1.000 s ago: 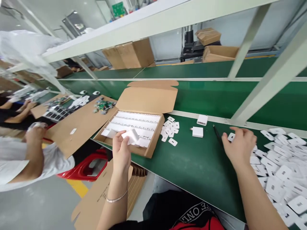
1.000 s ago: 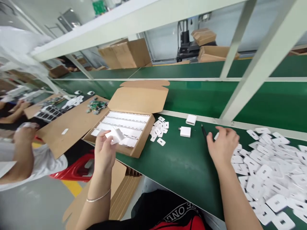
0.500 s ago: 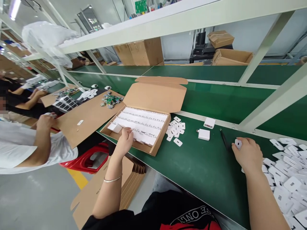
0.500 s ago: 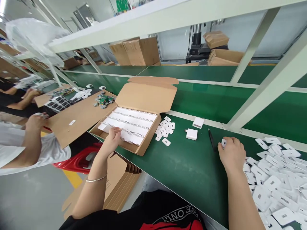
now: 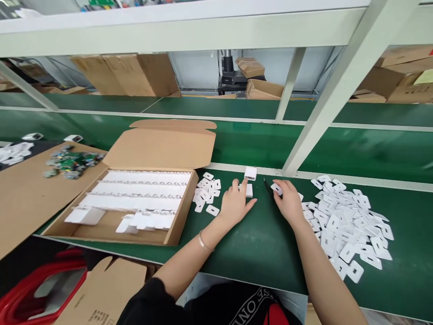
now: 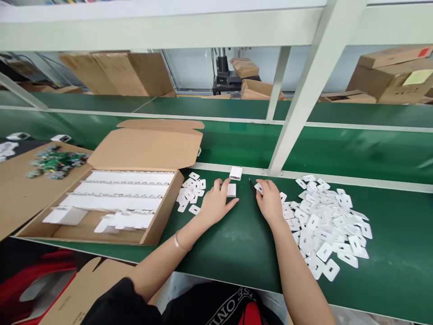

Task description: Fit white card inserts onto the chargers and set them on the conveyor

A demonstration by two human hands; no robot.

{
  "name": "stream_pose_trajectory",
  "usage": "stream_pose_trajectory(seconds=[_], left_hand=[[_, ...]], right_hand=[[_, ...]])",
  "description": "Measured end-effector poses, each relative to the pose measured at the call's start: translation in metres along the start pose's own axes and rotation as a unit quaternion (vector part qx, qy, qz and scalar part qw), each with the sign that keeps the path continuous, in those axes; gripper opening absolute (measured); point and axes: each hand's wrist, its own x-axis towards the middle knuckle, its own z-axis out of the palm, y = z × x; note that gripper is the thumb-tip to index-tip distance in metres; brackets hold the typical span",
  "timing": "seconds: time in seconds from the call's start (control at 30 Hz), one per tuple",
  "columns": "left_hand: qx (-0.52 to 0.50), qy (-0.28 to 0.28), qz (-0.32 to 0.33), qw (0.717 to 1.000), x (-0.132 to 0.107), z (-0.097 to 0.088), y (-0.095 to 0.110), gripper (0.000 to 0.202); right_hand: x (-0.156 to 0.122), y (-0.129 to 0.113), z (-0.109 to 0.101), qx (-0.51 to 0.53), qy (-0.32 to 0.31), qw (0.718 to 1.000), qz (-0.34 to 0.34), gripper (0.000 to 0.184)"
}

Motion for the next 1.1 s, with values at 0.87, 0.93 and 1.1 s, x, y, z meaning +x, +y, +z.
stream_pose_trajectory(seconds=[0.87,0.93,1.1], left_hand=[[-0.362,-0.153,0.046,0.918,-0.026,-0.033,-0.007,0.054],[-0.359,-0.162,0.022,0.919,-0.028,-0.03,-0.013,0.055],[-0.287,-0.178,-0.025,0.941,-0.032,-0.02,-0.02,0.053]], right_hand=[[-0.007,-0.066,-0.014,0.496,0.032,0.852,0.161,0.037],[-0.008,-0.071,-0.012,0.537,0.011,0.824,0.18,0.038],[-0.017,-0.087,0.0,0.584,-0.048,0.781,0.215,0.037]])
